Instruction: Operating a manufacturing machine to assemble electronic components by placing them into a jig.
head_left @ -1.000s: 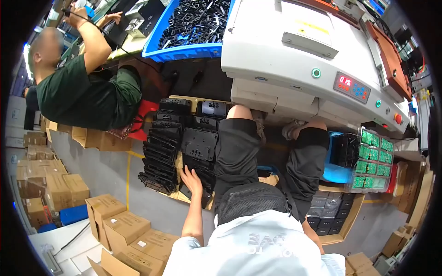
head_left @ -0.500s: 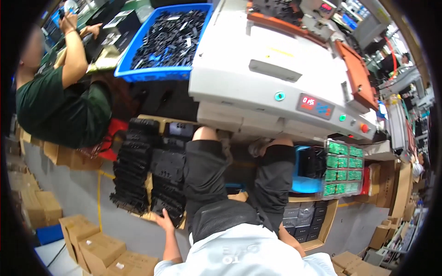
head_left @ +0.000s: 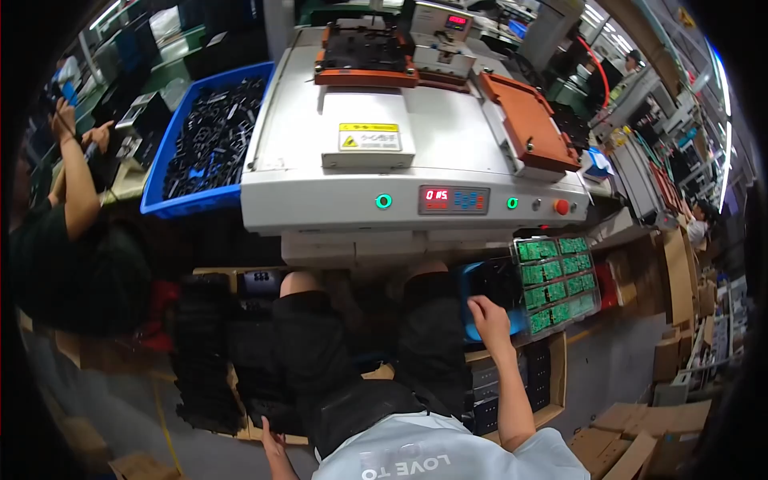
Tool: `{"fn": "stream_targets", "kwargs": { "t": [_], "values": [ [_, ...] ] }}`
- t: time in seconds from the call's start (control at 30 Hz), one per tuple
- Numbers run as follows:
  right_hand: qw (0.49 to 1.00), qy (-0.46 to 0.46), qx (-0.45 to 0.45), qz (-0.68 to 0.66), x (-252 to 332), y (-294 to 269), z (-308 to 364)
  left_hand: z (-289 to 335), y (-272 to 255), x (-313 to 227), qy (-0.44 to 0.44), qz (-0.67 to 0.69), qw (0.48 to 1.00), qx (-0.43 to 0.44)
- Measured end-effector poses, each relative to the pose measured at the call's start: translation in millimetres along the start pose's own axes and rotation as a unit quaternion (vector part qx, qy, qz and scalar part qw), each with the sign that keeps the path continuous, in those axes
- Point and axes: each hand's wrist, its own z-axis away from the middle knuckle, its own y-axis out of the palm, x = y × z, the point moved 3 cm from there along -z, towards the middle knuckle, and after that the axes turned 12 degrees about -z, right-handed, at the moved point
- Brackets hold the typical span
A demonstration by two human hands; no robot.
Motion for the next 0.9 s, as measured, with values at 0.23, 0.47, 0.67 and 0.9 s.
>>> {"fn": "stream_targets", "kwargs": {
  "t": [0.23, 0.47, 0.67, 0.9],
  "values": [
    [0.956, -0.182, -0.175, -0.151, 86, -22, -42, 34, 8, 4, 0.111, 0.059, 0.992, 0.013],
    [0.929, -0.266, -0.253, 0.040, 104, -30, -70, 69, 26, -10, 0.068, 0.209, 0.975, 0.035],
    [0.910, -0.272, -0.296, 0.103, 74, -11, -94, 93, 55, -35, 0.075, 0.327, 0.890, 0.308],
    [0.942, -0.247, -0.154, -0.165, 184, -18, -20, 195, 189, -168, 0.095, 0.330, 0.725, 0.598]
  ]
}}
